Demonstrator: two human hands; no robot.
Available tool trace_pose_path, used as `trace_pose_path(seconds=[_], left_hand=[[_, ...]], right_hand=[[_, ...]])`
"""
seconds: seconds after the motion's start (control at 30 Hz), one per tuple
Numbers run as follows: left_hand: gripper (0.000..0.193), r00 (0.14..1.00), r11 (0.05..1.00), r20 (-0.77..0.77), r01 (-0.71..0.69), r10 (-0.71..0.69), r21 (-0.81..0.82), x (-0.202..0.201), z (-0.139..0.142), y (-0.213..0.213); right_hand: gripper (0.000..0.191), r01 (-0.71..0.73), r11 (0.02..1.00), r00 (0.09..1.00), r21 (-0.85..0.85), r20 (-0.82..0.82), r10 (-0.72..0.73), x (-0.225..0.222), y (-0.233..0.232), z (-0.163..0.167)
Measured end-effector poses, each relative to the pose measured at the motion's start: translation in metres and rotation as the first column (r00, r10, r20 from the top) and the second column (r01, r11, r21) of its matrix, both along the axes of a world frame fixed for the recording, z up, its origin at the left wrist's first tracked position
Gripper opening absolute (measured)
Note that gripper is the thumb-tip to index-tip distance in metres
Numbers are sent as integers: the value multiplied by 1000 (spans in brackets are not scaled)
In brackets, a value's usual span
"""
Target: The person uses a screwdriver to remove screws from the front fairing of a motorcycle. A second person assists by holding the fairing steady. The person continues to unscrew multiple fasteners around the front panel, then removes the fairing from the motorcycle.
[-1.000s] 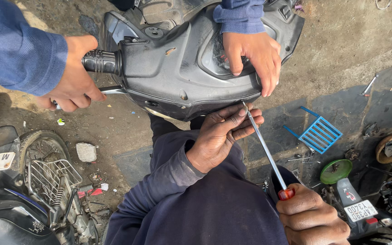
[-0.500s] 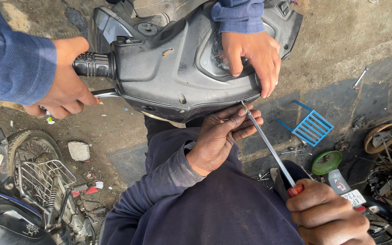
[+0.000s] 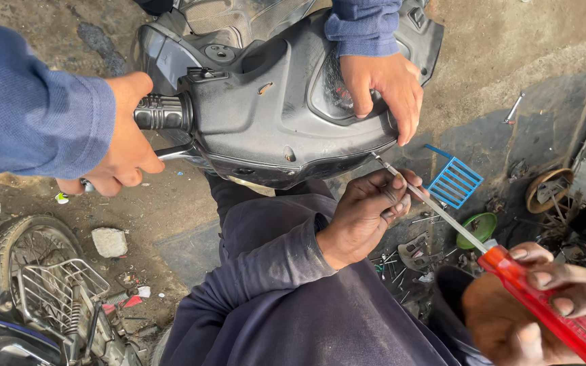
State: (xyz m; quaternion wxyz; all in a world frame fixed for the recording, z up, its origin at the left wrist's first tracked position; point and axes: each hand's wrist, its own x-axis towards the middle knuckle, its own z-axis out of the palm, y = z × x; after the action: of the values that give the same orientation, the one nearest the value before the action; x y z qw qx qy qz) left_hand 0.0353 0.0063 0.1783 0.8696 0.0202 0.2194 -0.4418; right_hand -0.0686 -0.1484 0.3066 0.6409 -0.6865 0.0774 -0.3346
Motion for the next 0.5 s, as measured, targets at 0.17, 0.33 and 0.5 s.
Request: trace_pose_path(seconds=[0.17, 0.33, 0.5], left_hand=[[8, 996, 995, -30, -90, 88, -52, 0, -9, 2], [2, 993, 999, -116, -11, 16, 43, 4, -21, -3], [8, 988, 997, -144, -49, 56, 54, 1, -24, -9]], right_hand=[[51, -364, 829, 502, -425, -839, -209, -34, -36, 94], [36, -674, 471, 323, -569, -800, -506, -30, -15, 111], [58, -654, 458, 173, -602, -708, -684, 1, 41, 123]])
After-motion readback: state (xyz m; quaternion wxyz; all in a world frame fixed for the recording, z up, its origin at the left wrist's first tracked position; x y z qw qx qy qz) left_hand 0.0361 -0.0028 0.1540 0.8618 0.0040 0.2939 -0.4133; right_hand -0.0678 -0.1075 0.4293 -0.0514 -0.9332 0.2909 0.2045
